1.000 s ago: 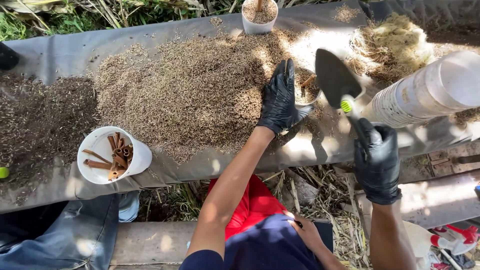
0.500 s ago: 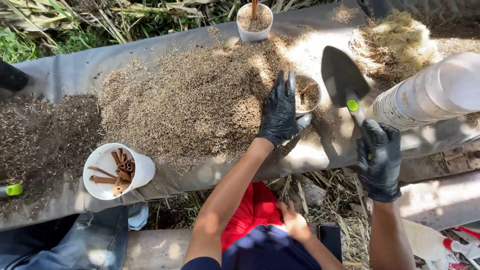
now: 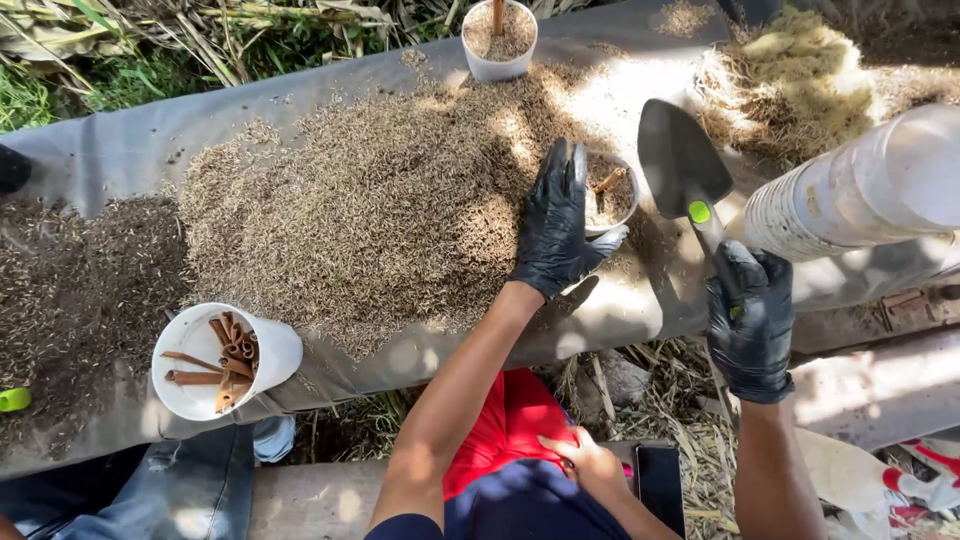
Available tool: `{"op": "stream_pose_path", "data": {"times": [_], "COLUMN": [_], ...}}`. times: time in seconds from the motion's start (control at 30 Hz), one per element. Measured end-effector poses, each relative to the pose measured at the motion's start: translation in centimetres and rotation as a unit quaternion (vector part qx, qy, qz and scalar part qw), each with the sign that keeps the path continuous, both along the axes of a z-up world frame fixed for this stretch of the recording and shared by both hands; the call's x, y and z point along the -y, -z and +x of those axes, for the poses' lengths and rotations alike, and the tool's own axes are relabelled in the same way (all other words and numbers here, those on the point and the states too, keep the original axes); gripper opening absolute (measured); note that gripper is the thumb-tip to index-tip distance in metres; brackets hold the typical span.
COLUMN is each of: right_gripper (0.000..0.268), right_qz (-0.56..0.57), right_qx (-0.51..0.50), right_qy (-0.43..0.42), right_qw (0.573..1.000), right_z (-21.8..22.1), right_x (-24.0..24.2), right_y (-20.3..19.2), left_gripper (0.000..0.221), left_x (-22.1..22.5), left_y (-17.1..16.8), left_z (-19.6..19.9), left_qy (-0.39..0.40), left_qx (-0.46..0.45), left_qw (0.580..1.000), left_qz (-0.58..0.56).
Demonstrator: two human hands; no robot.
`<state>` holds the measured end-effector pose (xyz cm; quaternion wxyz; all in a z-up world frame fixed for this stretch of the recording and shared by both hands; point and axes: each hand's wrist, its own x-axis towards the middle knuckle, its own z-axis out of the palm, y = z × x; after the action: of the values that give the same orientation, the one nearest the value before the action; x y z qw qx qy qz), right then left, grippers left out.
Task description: Filling small plastic cups with a seed and soil mixture using a hand trowel and packing it down by hand.
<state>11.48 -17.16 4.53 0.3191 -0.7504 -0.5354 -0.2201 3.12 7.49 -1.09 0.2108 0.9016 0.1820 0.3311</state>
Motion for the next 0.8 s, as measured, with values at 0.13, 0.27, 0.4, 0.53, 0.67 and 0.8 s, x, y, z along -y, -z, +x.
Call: {"op": "stream_pose_path", "data": {"times": [0.13, 0.27, 0.4, 0.53, 0.67, 0.8], "right_gripper": [0.035, 0.039, 0.032, 0.043, 0.059, 0.035], "right_qz": [0.003, 0.011, -0.006, -0.044, -0.11, -0.048], "right_qx": [-0.008, -0.07, -0.005, -0.089, -0.112, -0.479], "right_qy": [-0.02, 0.006, 0.015, 0.055, 0.072, 0.199], "right_qw": [1.0, 0.997, 1.0, 0.994, 0.985, 0.854], "right_z": [0.1, -0.5, -0.4, 0.8, 2.5, 1.7], "right_x": [-0.1, -1.0, -0.6, -0.6, -1.7, -6.3], "right_y": [0.4, 0.2, 0.6, 2.1, 4.0, 0.6], "left_gripper": [0.13, 0.132, 0.125, 0.105, 0.12, 0.121], "left_x": [-0.2, -0.2, 0.5, -0.4, 0.0, -0.4], "left_y": [0.4, 2.1, -2.6, -3.1, 1.2, 3.1], "left_z": [-0.5, 0.3, -1.8, -2.4, -1.6, -0.7], "left_qy": [0.008, -0.048, -0.031, 0.016, 0.003, 0.0], "left_qx": [0.01, -0.081, -0.098, 0.028, -0.035, -0.029], "left_qw": [0.999, 0.991, 0.993, 0.993, 0.999, 0.999], "left_qz": [0.041, 0.096, 0.059, -0.11, 0.013, 0.029]}}
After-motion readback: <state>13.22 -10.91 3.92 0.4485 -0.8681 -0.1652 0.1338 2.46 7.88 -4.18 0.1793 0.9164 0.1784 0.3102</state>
